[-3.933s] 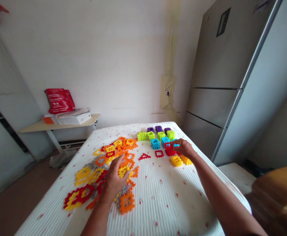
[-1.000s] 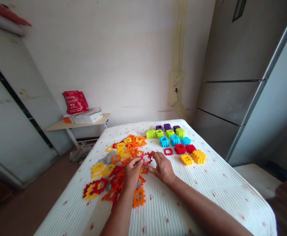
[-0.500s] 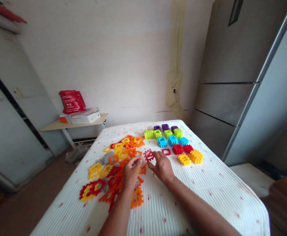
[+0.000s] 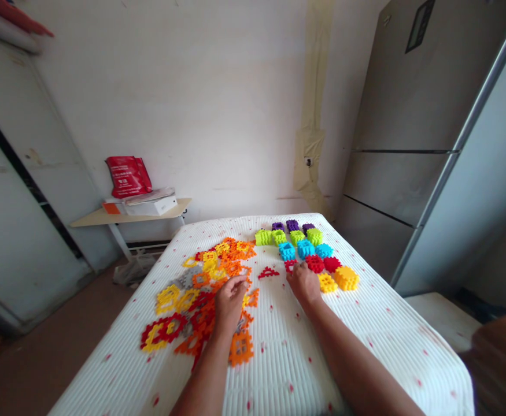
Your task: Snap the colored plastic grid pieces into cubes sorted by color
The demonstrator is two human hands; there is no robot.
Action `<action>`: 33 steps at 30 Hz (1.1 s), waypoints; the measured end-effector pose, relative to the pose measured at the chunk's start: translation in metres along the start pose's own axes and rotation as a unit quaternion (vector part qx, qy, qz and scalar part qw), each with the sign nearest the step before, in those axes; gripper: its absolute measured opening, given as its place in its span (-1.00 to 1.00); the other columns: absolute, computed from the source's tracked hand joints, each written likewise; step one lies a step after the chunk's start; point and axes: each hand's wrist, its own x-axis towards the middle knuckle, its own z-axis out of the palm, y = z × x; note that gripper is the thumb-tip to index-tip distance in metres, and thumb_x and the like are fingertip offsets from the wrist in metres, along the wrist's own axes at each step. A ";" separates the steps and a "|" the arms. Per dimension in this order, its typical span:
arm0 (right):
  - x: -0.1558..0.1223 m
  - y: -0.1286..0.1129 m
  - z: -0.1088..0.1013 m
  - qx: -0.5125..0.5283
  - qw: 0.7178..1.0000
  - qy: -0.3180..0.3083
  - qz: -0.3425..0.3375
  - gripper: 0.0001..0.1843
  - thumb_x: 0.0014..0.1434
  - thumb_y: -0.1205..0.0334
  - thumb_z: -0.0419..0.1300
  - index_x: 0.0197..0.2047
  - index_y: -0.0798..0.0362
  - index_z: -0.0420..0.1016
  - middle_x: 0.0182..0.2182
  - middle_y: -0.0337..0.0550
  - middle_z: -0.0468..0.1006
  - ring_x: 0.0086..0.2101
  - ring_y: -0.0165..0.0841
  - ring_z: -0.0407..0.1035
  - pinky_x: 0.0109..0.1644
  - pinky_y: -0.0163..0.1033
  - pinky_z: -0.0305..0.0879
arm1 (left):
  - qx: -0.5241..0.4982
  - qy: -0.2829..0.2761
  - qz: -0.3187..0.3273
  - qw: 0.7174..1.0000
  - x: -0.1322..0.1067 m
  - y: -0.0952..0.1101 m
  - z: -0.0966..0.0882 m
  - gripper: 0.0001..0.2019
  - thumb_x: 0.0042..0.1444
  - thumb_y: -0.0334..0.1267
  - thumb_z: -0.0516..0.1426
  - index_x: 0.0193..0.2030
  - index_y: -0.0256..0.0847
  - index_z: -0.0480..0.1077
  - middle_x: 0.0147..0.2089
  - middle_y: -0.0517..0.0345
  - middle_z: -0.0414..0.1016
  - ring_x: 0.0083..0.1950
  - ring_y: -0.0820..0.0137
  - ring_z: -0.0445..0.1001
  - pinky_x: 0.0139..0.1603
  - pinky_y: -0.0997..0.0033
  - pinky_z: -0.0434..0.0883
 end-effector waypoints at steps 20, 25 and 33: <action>0.004 0.001 0.004 0.002 0.999 -0.039 0.001 -0.72 0.17 0.36 -0.05 -0.18 0.23 0.46 -0.23 0.15 0.46 -0.32 -0.20 0.46 -0.38 -0.25 0.30 | 0.013 0.003 0.026 1.000 0.002 -0.011 0.000 -0.76 -0.14 -0.19 0.17 -0.33 -0.27 0.49 -0.33 0.04 0.56 -0.27 0.31 0.50 -0.17 0.35 0.41; -0.001 -0.002 0.000 0.002 1.000 -0.016 -0.009 -0.74 0.21 0.28 -0.04 -0.15 0.18 0.41 -0.21 0.11 0.44 -0.33 -0.26 0.45 -0.40 -0.29 0.26 | 0.051 0.017 0.063 0.997 0.011 -0.004 -0.008 -0.78 -0.10 -0.21 0.14 -0.32 -0.25 0.50 -0.33 0.06 0.57 -0.26 0.31 0.50 -0.18 0.37 0.41; -0.022 -0.017 -0.018 0.052 0.988 0.023 -0.141 -0.80 0.22 0.27 -0.03 -0.27 0.11 0.40 -0.21 -0.04 0.44 -0.34 -0.36 0.40 -0.40 -0.34 0.19 | 0.391 0.105 0.044 0.913 0.119 0.026 -0.077 -0.77 0.00 -0.32 0.02 -0.29 -0.18 0.50 -0.17 0.07 0.57 -0.07 0.26 0.47 -0.05 0.39 0.31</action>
